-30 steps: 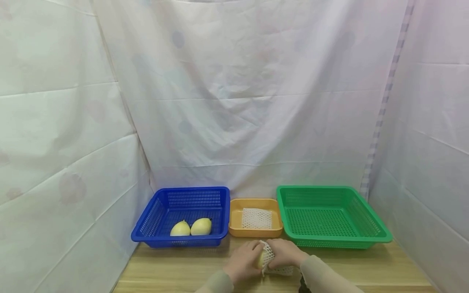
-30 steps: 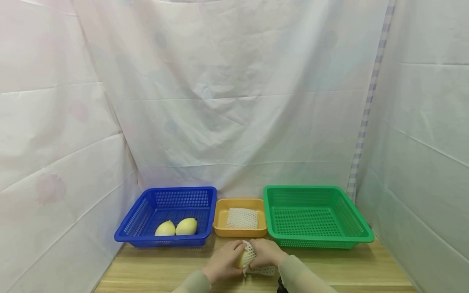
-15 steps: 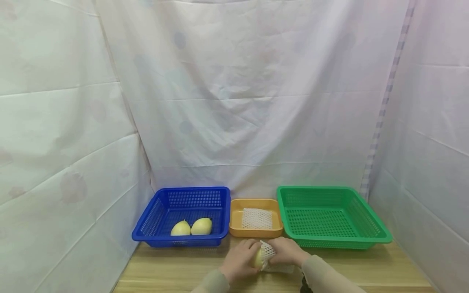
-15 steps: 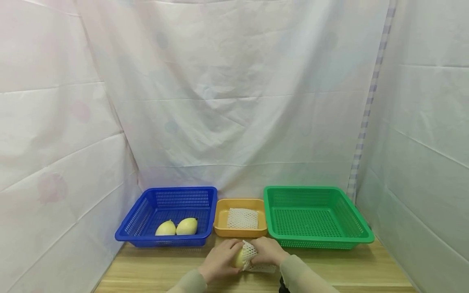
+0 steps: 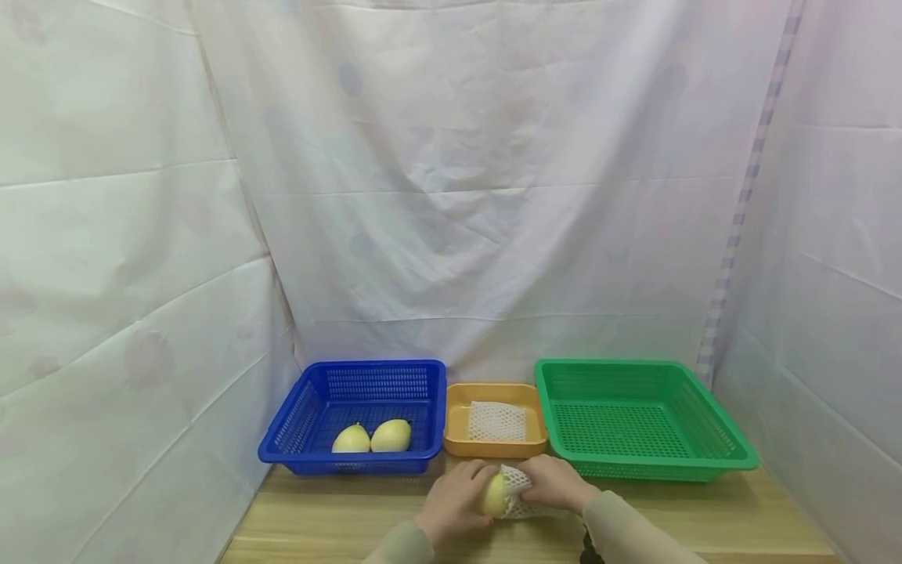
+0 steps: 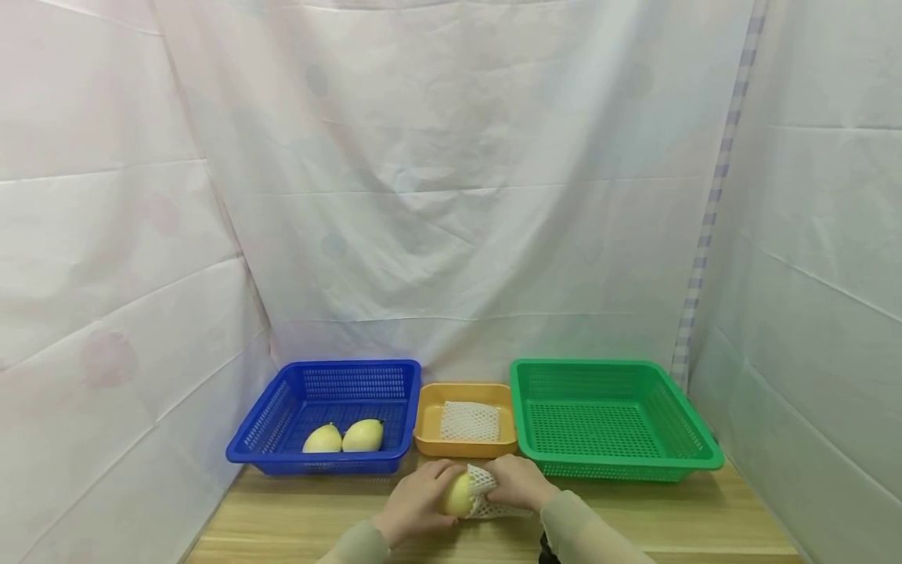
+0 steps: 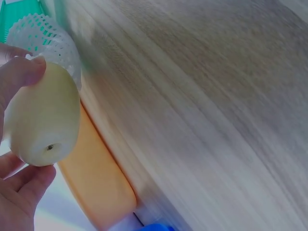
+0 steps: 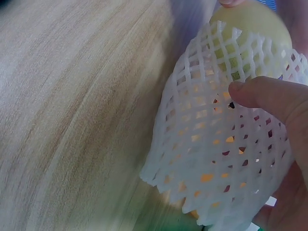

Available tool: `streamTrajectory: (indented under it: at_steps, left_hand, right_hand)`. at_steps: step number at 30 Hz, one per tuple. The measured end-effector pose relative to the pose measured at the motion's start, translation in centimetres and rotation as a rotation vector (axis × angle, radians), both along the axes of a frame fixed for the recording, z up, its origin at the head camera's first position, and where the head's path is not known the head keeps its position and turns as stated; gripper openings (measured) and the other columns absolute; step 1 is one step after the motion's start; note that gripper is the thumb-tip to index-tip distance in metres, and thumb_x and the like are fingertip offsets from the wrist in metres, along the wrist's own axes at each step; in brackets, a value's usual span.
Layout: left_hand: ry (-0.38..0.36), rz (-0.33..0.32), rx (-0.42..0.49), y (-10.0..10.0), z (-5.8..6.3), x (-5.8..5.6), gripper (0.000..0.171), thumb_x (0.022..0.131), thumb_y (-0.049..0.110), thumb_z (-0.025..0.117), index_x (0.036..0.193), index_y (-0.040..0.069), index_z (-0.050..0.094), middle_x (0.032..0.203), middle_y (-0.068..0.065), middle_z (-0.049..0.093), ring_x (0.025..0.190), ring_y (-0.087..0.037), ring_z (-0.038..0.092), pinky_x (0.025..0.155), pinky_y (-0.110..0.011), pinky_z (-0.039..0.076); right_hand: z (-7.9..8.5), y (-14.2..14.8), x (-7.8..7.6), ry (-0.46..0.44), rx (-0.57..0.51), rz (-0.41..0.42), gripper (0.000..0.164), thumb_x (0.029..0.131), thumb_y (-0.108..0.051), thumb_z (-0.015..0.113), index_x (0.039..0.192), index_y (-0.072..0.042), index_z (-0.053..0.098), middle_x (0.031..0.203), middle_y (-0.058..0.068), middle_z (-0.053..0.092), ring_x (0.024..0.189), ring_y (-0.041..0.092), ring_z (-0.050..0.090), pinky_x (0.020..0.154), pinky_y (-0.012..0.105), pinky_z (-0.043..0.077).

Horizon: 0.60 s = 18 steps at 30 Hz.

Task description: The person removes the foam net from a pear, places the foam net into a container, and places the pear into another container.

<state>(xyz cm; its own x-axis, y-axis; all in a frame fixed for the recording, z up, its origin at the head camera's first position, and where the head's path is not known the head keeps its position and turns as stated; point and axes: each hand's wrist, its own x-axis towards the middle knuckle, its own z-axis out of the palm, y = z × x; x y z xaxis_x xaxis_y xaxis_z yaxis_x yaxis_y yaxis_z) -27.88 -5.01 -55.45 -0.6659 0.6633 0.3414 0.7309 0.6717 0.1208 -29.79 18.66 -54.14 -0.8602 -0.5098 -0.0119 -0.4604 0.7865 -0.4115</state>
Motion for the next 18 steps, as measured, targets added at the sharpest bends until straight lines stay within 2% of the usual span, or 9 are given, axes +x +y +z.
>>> streamTrajectory:
  at_steps: [6, 11, 18]
  left_hand:
    - [0.019, -0.001, 0.02, -0.36, -0.1, 0.05, 0.075, 0.065, 0.042, 0.086, 0.131, 0.022, 0.055, 0.12, 0.005, 0.058, 0.106, -0.013, 0.056, 0.083, -0.03, 0.05]
    - [0.03, -0.016, 0.026, -0.57, -0.09, 0.15, 0.075, 0.066, 0.041, 0.086, 0.131, 0.021, 0.055, 0.12, 0.005, 0.058, 0.107, -0.014, 0.057, 0.083, -0.03, 0.051]
    - [-0.004, -0.018, 0.027, -0.88, 0.06, 0.35, 0.074, 0.067, 0.04, 0.086, 0.131, 0.022, 0.054, 0.12, 0.006, 0.057, 0.106, -0.014, 0.057, 0.082, -0.031, 0.051]
  right_hand:
    - [0.03, -0.04, -0.09, -0.011, -0.005, 0.015, 0.018, 0.071, -0.017, 0.075, 0.088, -0.022, 0.071, 0.077, -0.02, 0.061, 0.066, -0.001, 0.053, 0.06, 0.026, 0.048]
    - [0.28, -0.17, 0.12, -0.016, 0.013, 0.009, 0.01, 0.071, -0.016, 0.073, 0.076, -0.022, 0.067, 0.067, -0.019, 0.056, 0.056, 0.001, 0.046, 0.053, 0.024, 0.044]
    - [0.22, -0.21, 0.27, -0.019, 0.047, 0.008, 0.011, 0.071, -0.014, 0.073, 0.073, -0.022, 0.066, 0.063, -0.018, 0.054, 0.053, 0.002, 0.042, 0.05, 0.024, 0.041]
